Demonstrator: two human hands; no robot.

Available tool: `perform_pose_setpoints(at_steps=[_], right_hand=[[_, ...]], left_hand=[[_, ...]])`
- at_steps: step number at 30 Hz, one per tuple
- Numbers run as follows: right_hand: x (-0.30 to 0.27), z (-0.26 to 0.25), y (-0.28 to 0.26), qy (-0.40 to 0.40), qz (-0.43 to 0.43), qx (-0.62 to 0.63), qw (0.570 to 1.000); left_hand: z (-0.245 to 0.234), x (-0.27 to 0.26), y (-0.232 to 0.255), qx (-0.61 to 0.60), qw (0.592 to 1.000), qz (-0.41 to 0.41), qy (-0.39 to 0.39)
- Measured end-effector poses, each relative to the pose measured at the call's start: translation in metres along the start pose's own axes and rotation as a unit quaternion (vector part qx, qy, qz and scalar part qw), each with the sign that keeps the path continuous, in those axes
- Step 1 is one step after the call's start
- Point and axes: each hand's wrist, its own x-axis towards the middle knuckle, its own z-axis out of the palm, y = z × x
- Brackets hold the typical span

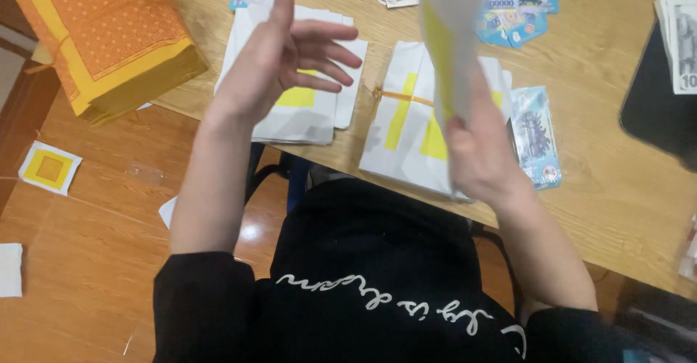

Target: Sorting and stacking bundles of joss paper on a desk

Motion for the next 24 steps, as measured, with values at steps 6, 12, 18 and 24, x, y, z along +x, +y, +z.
perform_pose_setpoints(at_steps=[6, 12, 18, 24], right_hand=[[0.08, 0.085, 0.048, -0.233, -0.122, -0.433, 0.862], [0.078, 0.117, 0.067, -0.307, -0.131, -0.43, 0.839], [0.055, 0.088, 0.062, -0.295, -0.078, -0.389, 0.869], [0.023, 0.02, 0.044, -0.249, 0.055, -0.326, 0.91]], left_hand=[[-0.06, 0.024, 0.017, 0.151, 0.986, -0.051, 0.049], [-0.093, 0.03, -0.05, 0.215, 0.961, -0.105, 0.142], [-0.096, 0.008, -0.068, 0.249, 0.945, -0.12, 0.175], [-0.096, 0.011, -0.061, 0.319, 0.918, -0.159, 0.174]])
